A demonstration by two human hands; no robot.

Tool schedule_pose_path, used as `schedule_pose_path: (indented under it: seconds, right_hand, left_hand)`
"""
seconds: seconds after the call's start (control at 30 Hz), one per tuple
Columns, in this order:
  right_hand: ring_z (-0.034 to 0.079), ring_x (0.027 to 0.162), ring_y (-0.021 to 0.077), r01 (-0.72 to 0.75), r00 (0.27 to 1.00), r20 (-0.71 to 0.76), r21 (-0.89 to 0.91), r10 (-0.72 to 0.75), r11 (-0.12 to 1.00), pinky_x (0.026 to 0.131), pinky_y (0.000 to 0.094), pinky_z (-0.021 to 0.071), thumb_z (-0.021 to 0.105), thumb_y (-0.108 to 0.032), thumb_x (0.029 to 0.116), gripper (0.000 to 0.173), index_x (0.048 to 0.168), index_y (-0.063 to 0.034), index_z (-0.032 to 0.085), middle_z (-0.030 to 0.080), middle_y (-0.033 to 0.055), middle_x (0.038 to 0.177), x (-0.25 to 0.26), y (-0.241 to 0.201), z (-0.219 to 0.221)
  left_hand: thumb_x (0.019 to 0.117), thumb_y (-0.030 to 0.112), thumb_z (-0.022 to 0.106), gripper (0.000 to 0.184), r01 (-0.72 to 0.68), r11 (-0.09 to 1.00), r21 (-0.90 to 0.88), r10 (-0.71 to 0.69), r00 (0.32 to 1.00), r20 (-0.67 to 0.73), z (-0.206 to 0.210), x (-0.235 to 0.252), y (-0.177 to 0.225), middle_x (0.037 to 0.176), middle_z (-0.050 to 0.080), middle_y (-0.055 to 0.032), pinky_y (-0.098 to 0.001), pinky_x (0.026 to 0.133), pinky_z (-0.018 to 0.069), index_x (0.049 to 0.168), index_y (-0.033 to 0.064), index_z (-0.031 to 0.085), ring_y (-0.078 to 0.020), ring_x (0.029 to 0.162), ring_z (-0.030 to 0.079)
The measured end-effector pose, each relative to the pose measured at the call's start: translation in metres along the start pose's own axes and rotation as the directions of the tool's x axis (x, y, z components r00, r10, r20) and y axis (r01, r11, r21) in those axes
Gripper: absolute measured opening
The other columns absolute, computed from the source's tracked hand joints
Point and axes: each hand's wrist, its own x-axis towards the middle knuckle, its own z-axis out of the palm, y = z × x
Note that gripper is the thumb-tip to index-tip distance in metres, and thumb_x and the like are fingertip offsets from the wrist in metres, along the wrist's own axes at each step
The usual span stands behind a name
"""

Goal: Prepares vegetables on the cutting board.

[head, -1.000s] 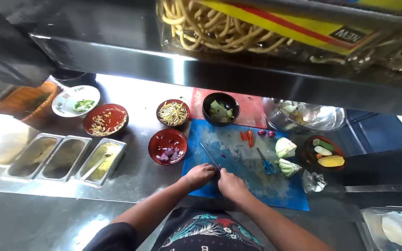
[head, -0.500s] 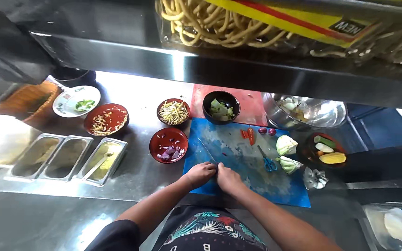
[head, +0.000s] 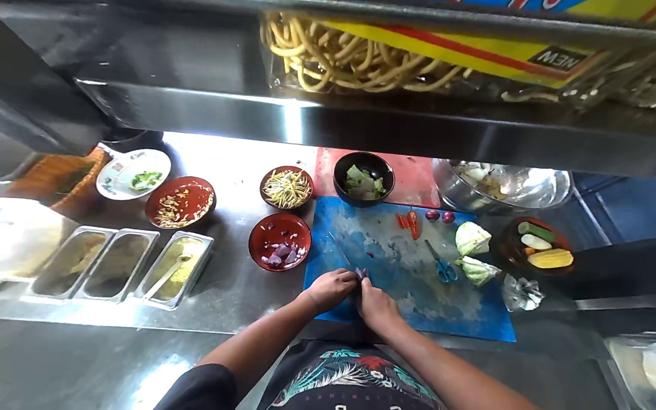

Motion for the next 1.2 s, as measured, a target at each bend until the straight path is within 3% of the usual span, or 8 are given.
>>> schedule_pose_path:
  seconds: [0.23, 0.33, 0.43, 0.63, 0.8, 0.93, 1.1, 1.2]
  right_hand:
    - [0.069, 0.113, 0.0359, 0.025, 0.997, 0.070, 0.036, -0.028, 0.999, 0.090, 0.0576, 0.0552, 0.039, -0.025, 0.1071, 0.035, 0.136, -0.0091, 0.051, 0.069, 0.0178, 0.120, 0.003, 0.014, -0.033]
    - [0.068, 0.113, 0.0372, 0.019, 0.994, 0.107, 0.036, -0.022, 0.999, 0.090, 0.0580, 0.0550, 0.040, -0.025, 0.1068, 0.035, 0.135, -0.0073, 0.050, 0.068, 0.0193, 0.120, -0.006, 0.018, -0.036]
    - [0.068, 0.113, 0.0369, -0.006, 0.989, 0.150, 0.037, 0.001, 0.999, 0.091, 0.0582, 0.0549, 0.045, -0.022, 0.1050, 0.035, 0.136, -0.0060, 0.050, 0.067, 0.0197, 0.121, -0.018, 0.011, -0.050]
    - [0.070, 0.111, 0.0385, -0.047, 0.998, 0.046, 0.025, 0.045, 0.999, 0.089, 0.0565, 0.0571, 0.040, -0.025, 0.1081, 0.041, 0.144, -0.0063, 0.044, 0.070, 0.0197, 0.119, -0.014, 0.006, -0.001]
    - [0.068, 0.115, 0.0378, -0.035, 0.993, 0.113, -0.010, 0.036, 0.999, 0.091, 0.0574, 0.0553, 0.043, -0.021, 0.1062, 0.037, 0.140, -0.0059, 0.048, 0.068, 0.0201, 0.123, -0.019, -0.007, -0.035]
    - [0.070, 0.111, 0.0380, -0.044, 0.998, 0.046, 0.022, 0.043, 0.999, 0.089, 0.0565, 0.0569, 0.041, -0.027, 0.1079, 0.041, 0.144, -0.0061, 0.044, 0.069, 0.0198, 0.120, -0.014, -0.001, -0.002]
    - [0.068, 0.114, 0.0379, -0.042, 0.993, 0.110, 0.004, 0.042, 0.999, 0.091, 0.0578, 0.0552, 0.045, -0.022, 0.1054, 0.037, 0.138, -0.0062, 0.048, 0.068, 0.0198, 0.122, -0.019, -0.009, -0.032]
    - [0.068, 0.114, 0.0388, -0.062, 0.995, 0.078, 0.048, 0.058, 0.997, 0.092, 0.0579, 0.0557, 0.041, -0.026, 0.1072, 0.043, 0.146, -0.0062, 0.043, 0.068, 0.0206, 0.124, -0.019, -0.008, -0.009]
  left_hand:
    - [0.1030, 0.002, 0.049, 0.026, 0.109, 0.993, -0.042, -0.103, 0.986, 0.133, -0.011, 0.003, 0.007, 0.137, 0.064, -0.0137, -0.0414, 0.105, 0.0531, 0.118, 0.0026, 0.071, -0.0281, 0.124, 0.064]
    - [0.1009, 0.001, 0.054, 0.022, 0.090, 0.995, -0.033, -0.086, 0.992, 0.094, -0.009, 0.001, 0.005, 0.119, 0.072, -0.0126, -0.0414, 0.101, 0.0554, 0.111, 0.0031, 0.073, -0.0278, 0.116, 0.067]
    - [0.1022, 0.003, 0.053, 0.022, 0.149, 0.986, -0.069, -0.140, 0.983, 0.118, -0.009, 0.004, 0.006, 0.114, 0.073, -0.0127, -0.0418, 0.103, 0.0535, 0.110, 0.0027, 0.073, -0.0274, 0.115, 0.067]
    - [0.1028, 0.005, 0.053, 0.022, 0.139, 0.989, -0.053, -0.133, 0.985, 0.106, -0.006, 0.002, 0.005, 0.112, 0.075, -0.0099, -0.0401, 0.102, 0.0541, 0.109, 0.0039, 0.073, -0.0254, 0.113, 0.069]
    - [0.1005, 0.003, 0.056, 0.019, 0.108, 0.992, -0.066, -0.102, 0.991, 0.086, -0.010, 0.002, 0.005, 0.108, 0.076, -0.0099, -0.0402, 0.100, 0.0549, 0.106, 0.0033, 0.074, -0.0256, 0.109, 0.070]
    - [0.1017, 0.003, 0.054, 0.021, 0.108, 0.993, -0.045, -0.101, 0.987, 0.126, -0.012, 0.003, 0.003, 0.108, 0.076, -0.0085, -0.0390, 0.101, 0.0546, 0.107, 0.0040, 0.074, -0.0242, 0.110, 0.070]
    - [0.1033, 0.009, 0.055, 0.018, 0.198, 0.974, -0.106, -0.181, 0.971, 0.155, -0.018, 0.006, 0.005, 0.098, 0.073, -0.0119, -0.0414, 0.096, 0.0559, 0.103, 0.0012, 0.071, -0.0265, 0.103, 0.070]
    - [0.1052, 0.013, 0.052, 0.020, 0.245, 0.963, -0.108, -0.223, 0.957, 0.187, -0.019, 0.008, 0.005, 0.097, 0.072, -0.0131, -0.0422, 0.095, 0.0559, 0.105, 0.0010, 0.068, -0.0275, 0.102, 0.070]
